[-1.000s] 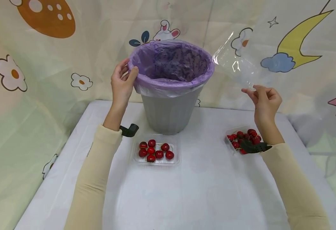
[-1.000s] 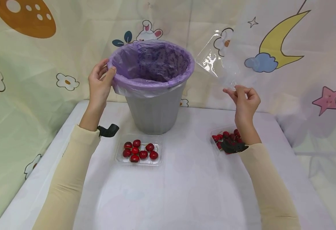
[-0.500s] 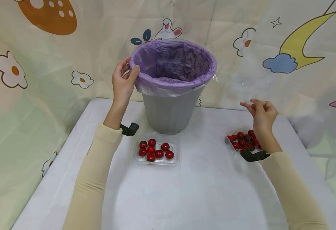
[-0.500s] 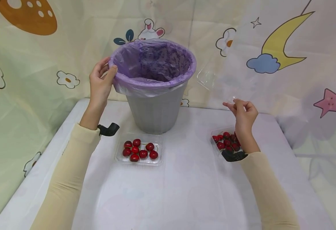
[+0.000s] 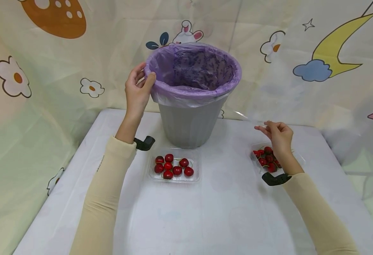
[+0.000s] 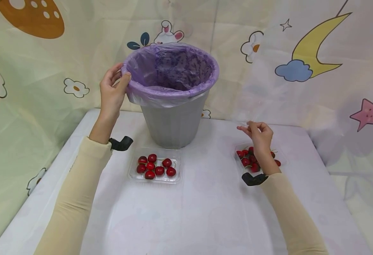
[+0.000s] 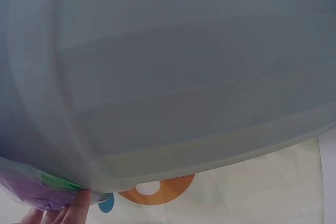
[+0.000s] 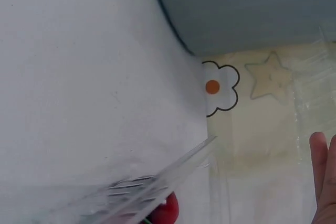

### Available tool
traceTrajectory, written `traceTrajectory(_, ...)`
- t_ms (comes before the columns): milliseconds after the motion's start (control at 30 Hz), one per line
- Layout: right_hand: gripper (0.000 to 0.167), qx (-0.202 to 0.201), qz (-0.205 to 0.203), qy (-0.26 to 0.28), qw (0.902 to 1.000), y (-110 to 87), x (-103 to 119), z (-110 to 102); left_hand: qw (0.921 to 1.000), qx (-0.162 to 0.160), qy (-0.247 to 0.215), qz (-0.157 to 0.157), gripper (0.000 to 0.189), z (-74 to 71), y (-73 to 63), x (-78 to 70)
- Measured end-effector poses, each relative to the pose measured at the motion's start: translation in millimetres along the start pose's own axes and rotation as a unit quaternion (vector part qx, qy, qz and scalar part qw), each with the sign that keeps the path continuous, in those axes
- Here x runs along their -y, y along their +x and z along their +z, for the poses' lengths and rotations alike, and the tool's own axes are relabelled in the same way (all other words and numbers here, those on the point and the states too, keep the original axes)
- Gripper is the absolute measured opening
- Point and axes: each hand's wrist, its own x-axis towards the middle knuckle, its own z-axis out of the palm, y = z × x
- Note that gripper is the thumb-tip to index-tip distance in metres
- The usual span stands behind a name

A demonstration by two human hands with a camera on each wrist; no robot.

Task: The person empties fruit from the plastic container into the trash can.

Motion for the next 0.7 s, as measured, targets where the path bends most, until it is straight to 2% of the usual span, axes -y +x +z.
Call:
traceTrajectory(367, 0.017, 0.039, 0.066, -0.065, 0.995, 7.1, 3.3, -9.6, 1.0, 0.001, 0.008, -0.001, 0.051, -1.1, -0.3, 0.9)
traceTrajectory(700, 0.028, 0.064, 0.125, -0.155, 0.978, 9.2, 4.5, -12.9, 1.0, 0.003, 0.006, 0.003, 0.05, -0.8, 0.1, 0.9)
